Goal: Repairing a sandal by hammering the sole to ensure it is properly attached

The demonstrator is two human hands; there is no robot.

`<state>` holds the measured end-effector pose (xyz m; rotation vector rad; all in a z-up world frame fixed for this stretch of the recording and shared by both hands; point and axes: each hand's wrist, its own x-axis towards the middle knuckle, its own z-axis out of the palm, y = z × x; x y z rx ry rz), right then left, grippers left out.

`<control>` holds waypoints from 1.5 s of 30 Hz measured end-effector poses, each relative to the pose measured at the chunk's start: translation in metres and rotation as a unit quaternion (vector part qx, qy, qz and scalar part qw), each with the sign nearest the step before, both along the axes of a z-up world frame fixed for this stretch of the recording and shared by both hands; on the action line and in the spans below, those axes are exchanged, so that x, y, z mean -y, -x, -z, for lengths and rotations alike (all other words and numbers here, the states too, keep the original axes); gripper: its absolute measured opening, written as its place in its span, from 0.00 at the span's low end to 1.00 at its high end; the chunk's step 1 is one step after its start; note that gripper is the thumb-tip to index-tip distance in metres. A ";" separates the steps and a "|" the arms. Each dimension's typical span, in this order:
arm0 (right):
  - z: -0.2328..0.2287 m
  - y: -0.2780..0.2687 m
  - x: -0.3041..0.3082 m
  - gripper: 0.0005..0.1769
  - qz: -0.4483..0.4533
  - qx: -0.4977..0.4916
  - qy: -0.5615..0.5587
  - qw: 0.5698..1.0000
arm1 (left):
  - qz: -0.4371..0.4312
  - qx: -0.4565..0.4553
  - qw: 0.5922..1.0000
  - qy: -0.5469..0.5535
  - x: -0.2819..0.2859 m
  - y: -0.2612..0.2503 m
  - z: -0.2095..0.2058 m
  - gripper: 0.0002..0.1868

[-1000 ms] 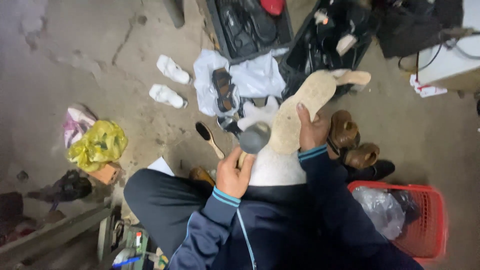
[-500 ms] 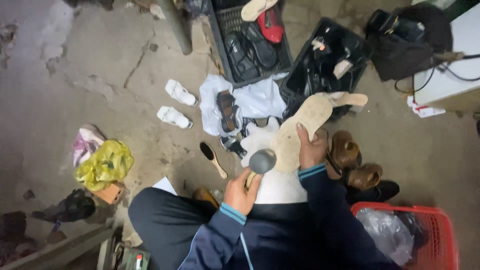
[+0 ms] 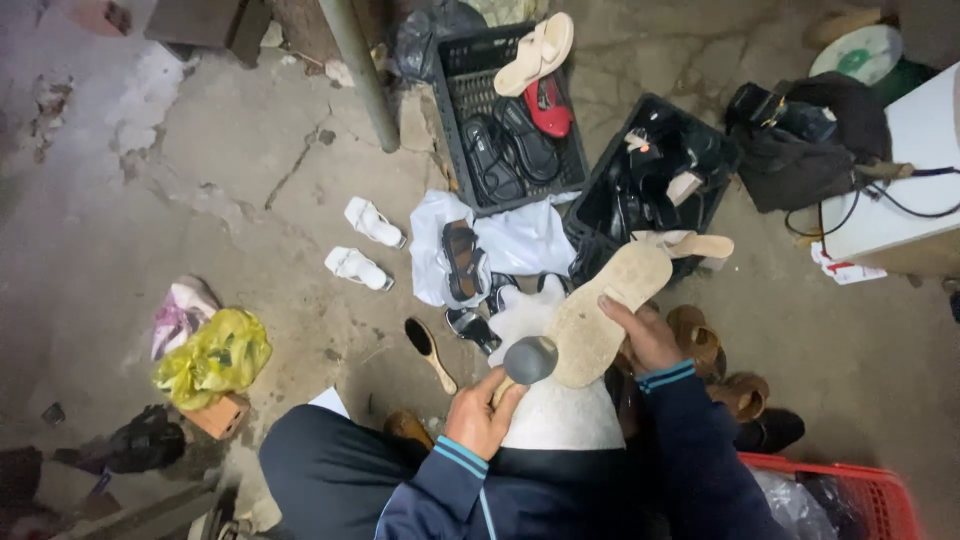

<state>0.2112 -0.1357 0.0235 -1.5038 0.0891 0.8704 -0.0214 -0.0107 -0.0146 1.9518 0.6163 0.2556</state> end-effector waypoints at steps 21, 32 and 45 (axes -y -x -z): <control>0.001 0.030 -0.017 0.31 0.139 0.019 -0.079 0.987 | -0.088 -0.087 0.992 0.026 -0.001 -0.008 -0.011 0.26; 0.000 0.033 -0.012 0.31 0.154 -0.002 -0.107 0.982 | -0.113 -0.018 0.991 0.067 0.004 -0.008 -0.034 0.28; 0.008 0.042 -0.008 0.36 0.160 -0.014 -0.161 0.974 | -0.057 -0.043 0.997 -0.030 0.009 -0.006 -0.010 0.23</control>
